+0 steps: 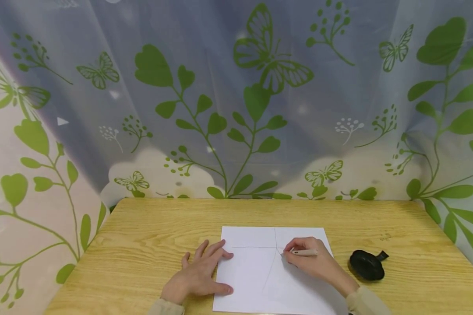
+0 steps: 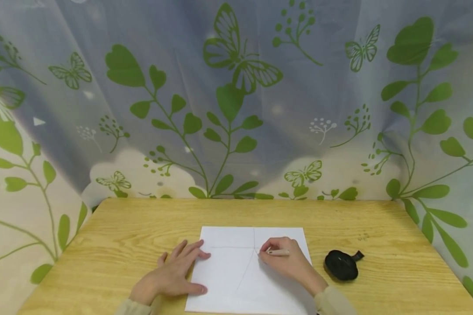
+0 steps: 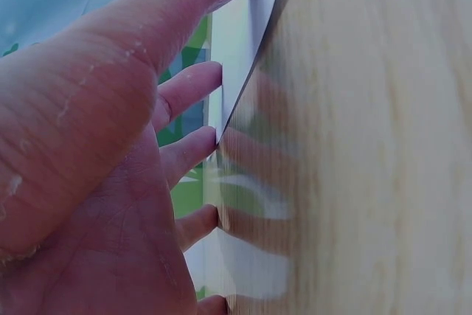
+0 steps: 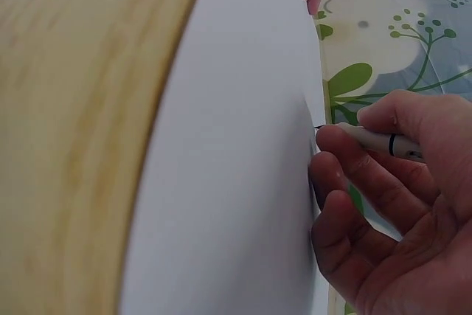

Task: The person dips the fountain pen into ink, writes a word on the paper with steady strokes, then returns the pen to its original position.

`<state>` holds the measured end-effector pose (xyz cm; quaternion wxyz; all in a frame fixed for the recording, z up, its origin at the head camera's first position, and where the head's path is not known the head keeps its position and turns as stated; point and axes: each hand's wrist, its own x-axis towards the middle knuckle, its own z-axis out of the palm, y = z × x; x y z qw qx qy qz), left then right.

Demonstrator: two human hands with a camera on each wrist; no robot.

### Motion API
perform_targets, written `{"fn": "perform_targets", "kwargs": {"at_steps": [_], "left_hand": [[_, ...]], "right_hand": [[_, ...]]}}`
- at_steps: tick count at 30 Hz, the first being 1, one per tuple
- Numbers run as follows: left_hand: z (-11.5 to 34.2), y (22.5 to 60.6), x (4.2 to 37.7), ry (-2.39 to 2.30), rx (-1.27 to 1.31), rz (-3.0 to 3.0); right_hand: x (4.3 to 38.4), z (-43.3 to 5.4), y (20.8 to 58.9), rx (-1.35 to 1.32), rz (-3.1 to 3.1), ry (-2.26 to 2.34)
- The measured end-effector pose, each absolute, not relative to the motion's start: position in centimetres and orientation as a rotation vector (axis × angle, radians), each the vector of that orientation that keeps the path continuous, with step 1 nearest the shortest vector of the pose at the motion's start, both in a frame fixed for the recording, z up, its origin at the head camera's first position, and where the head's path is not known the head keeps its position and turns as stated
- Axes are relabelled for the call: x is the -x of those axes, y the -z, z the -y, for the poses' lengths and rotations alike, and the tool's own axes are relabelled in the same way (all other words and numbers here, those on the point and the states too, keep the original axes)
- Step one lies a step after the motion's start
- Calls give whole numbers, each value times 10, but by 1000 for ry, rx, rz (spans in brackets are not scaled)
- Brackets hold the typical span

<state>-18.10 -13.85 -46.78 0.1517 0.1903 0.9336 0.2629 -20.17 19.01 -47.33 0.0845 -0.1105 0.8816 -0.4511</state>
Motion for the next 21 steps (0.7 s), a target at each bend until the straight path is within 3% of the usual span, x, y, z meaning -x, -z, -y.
{"fn": "perform_targets", "kwargs": {"at_steps": [21], "left_hand": [[139, 467, 181, -774, -549, -2653]], "right_hand": [[193, -192, 473, 310, -2610, 1369]]}}
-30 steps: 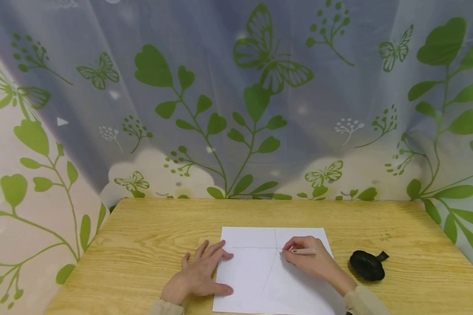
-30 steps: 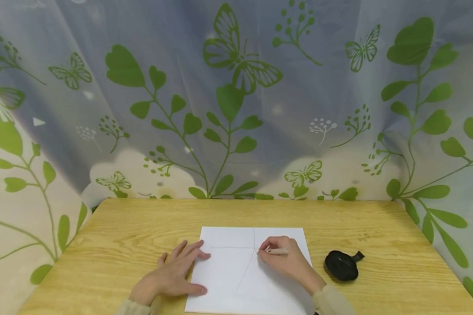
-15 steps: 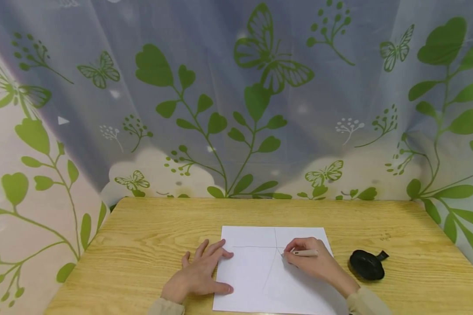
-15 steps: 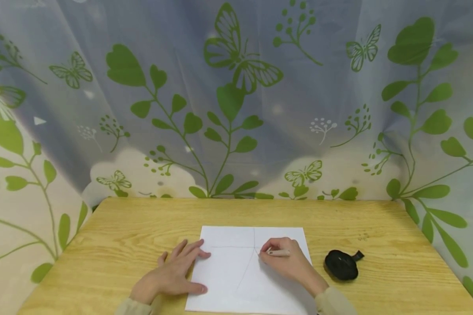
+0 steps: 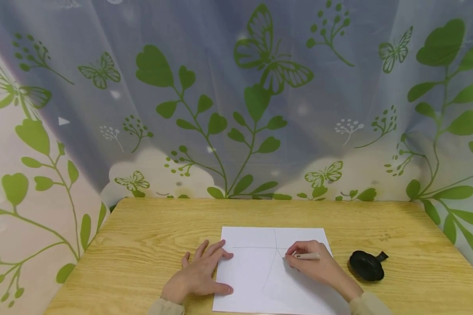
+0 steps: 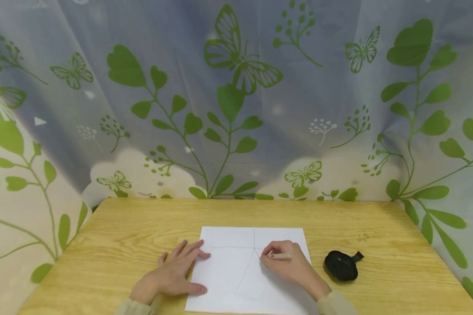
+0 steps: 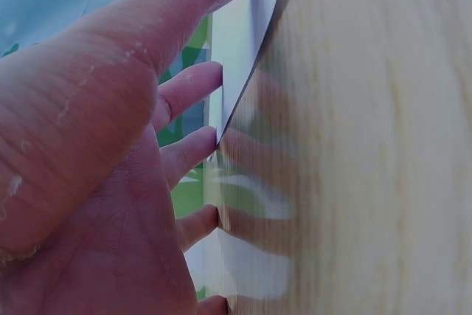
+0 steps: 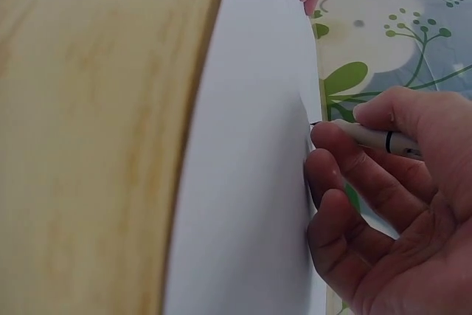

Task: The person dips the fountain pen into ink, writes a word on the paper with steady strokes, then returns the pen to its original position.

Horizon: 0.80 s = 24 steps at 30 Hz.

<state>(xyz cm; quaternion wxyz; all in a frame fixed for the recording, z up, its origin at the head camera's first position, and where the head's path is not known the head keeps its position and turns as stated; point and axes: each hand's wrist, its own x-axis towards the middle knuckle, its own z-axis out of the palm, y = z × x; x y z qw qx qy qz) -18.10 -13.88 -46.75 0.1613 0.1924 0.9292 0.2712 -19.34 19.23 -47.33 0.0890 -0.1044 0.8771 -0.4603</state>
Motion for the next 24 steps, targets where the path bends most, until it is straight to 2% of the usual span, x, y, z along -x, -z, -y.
{"fn": "perform_targets", "kwargs": {"at_steps": [24], "left_hand": [[139, 466, 181, -751, -556, -2670]], "right_hand": [[183, -198, 474, 322, -2603, 1339]]}}
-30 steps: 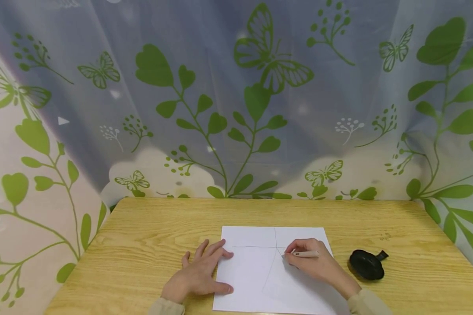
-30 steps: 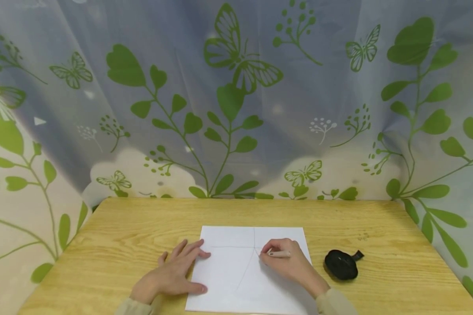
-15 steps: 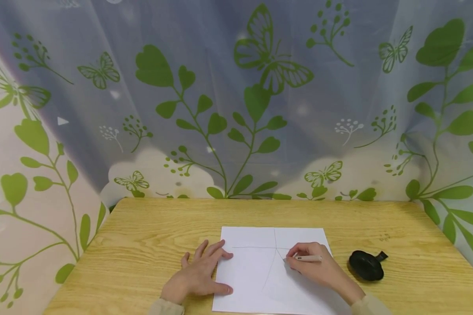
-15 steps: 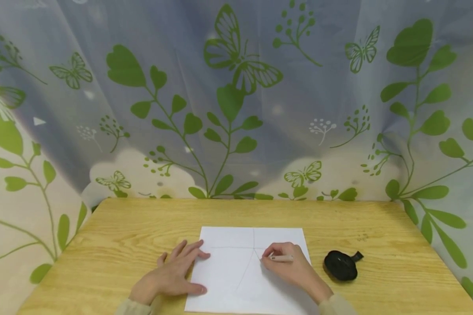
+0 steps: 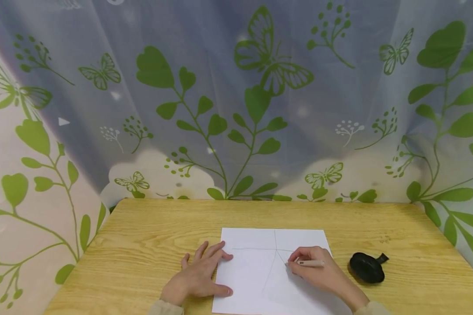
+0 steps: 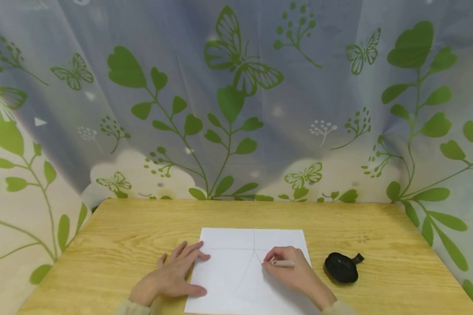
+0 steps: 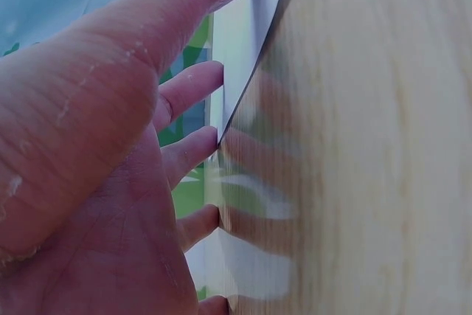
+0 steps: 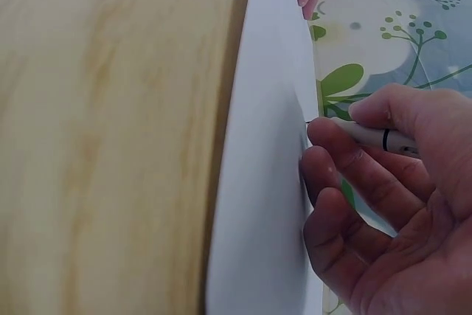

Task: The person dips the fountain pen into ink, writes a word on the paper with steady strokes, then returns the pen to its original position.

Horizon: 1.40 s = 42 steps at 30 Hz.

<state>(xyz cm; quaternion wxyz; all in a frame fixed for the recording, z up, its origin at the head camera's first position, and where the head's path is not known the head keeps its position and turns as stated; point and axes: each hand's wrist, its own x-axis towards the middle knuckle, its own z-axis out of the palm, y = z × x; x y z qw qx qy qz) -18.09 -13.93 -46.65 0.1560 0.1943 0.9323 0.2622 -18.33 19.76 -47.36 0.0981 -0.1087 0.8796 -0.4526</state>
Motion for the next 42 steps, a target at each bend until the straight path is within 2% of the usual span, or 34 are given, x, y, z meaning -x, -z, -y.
{"fn": "perform_targets", "kwargs": {"at_steps": [42], "left_hand": [[140, 465, 181, -763, -560, -2657]], "right_hand": [[165, -209, 471, 258, -2512, 1318]]}}
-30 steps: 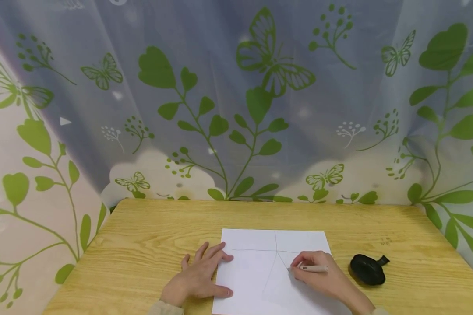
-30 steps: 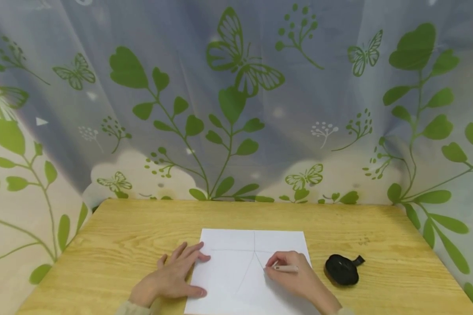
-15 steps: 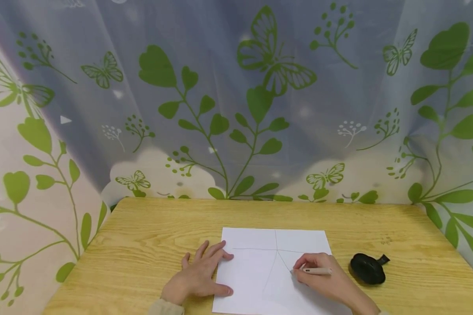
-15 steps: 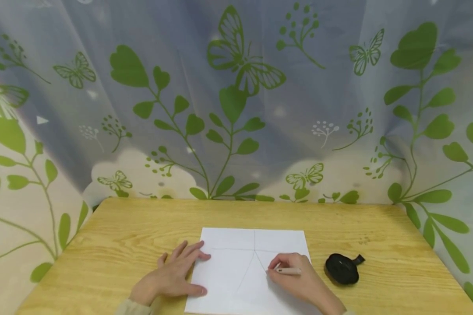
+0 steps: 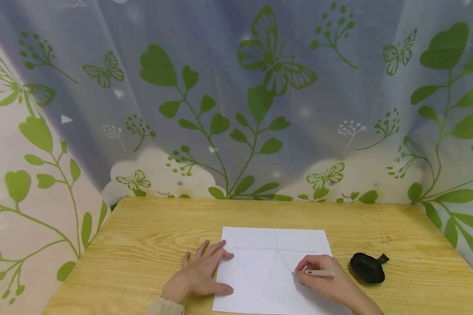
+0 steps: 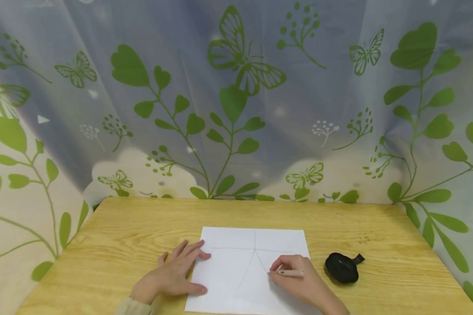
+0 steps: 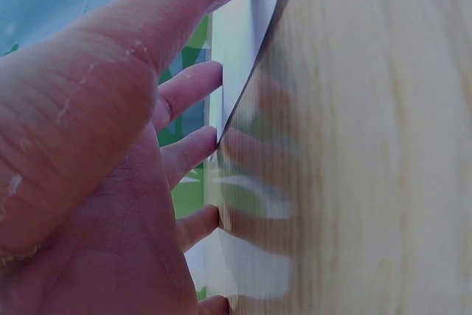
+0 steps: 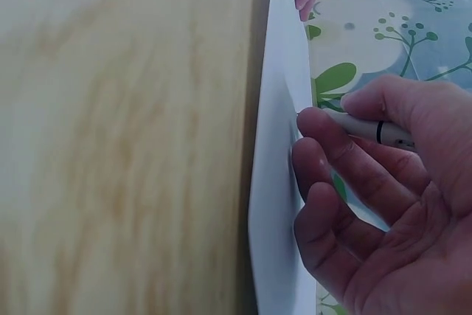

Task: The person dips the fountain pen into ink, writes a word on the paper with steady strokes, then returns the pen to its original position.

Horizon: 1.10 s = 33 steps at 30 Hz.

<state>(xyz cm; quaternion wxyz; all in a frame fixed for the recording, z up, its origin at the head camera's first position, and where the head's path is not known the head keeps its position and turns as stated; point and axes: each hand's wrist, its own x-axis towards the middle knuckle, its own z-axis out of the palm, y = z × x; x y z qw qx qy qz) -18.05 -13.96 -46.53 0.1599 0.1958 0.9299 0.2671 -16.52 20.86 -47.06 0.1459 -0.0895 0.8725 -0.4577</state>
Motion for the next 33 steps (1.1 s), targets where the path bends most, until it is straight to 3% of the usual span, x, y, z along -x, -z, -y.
{"fn": "perform_targets", "kwargs": {"at_steps": [33], "left_hand": [[140, 467, 181, -743, -561, -2682]], "right_hand": [[153, -230, 474, 205, -2408, 1283]]}}
